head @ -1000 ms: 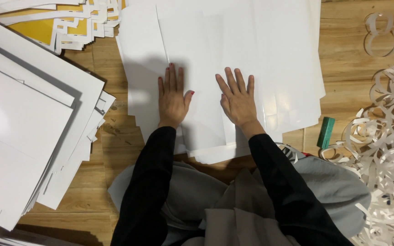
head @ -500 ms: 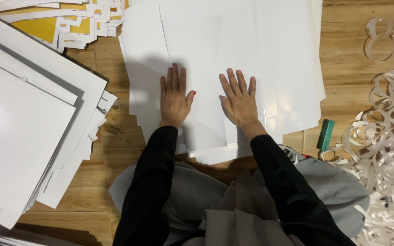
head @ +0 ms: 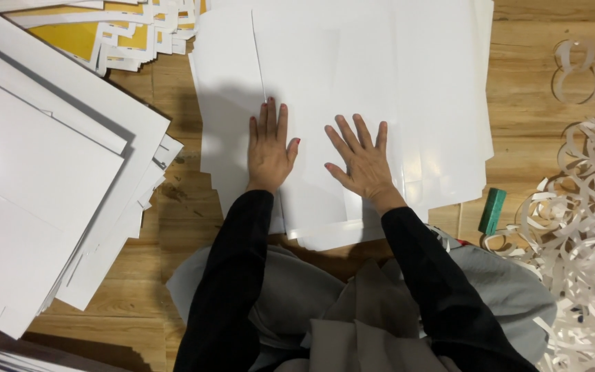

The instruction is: The person folds posters on the floor, using their hands to align the edges and a small green tool to press down and crease the folds.

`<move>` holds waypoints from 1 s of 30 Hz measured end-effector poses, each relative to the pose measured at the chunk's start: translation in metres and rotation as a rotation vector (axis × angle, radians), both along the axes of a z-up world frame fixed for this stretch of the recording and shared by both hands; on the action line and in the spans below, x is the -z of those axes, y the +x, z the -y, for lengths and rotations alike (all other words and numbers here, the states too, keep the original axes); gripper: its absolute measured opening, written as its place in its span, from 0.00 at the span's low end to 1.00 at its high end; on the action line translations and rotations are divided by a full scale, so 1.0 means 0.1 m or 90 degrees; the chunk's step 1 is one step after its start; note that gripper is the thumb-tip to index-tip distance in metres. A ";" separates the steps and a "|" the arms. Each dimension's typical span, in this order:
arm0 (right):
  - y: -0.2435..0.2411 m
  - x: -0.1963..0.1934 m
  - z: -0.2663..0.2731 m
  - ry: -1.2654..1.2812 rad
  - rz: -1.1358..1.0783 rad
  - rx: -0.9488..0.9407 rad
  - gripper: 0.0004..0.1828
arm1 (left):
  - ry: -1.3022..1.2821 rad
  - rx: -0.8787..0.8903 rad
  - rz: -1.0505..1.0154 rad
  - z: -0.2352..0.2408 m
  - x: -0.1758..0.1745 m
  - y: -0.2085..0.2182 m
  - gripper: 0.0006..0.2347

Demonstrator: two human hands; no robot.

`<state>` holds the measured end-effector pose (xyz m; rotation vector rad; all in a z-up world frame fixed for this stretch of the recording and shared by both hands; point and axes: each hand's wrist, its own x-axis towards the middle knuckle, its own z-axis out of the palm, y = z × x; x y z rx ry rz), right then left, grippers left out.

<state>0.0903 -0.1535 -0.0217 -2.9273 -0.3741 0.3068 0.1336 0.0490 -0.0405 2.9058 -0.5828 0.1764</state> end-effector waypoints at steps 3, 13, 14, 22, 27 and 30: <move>0.00 0.00 0.00 -0.001 0.002 -0.002 0.36 | -0.009 0.001 -0.010 0.00 0.02 0.01 0.28; 0.04 -0.08 0.01 -0.036 -0.033 -0.020 0.35 | -0.061 0.016 -0.021 0.02 -0.02 0.47 0.28; 0.04 -0.08 0.01 -0.037 -0.037 -0.024 0.35 | -0.041 0.007 -0.004 0.03 0.00 0.55 0.28; 0.03 -0.02 0.04 0.015 0.113 -0.053 0.36 | 0.000 0.014 -0.005 0.12 0.01 1.15 0.27; 0.05 -0.03 0.02 -0.028 0.116 -0.018 0.37 | 0.117 -0.023 0.014 0.48 -0.18 1.32 0.27; 0.07 -0.03 0.01 -0.035 0.075 -0.014 0.37 | 0.036 0.081 0.048 0.61 -0.15 1.46 0.26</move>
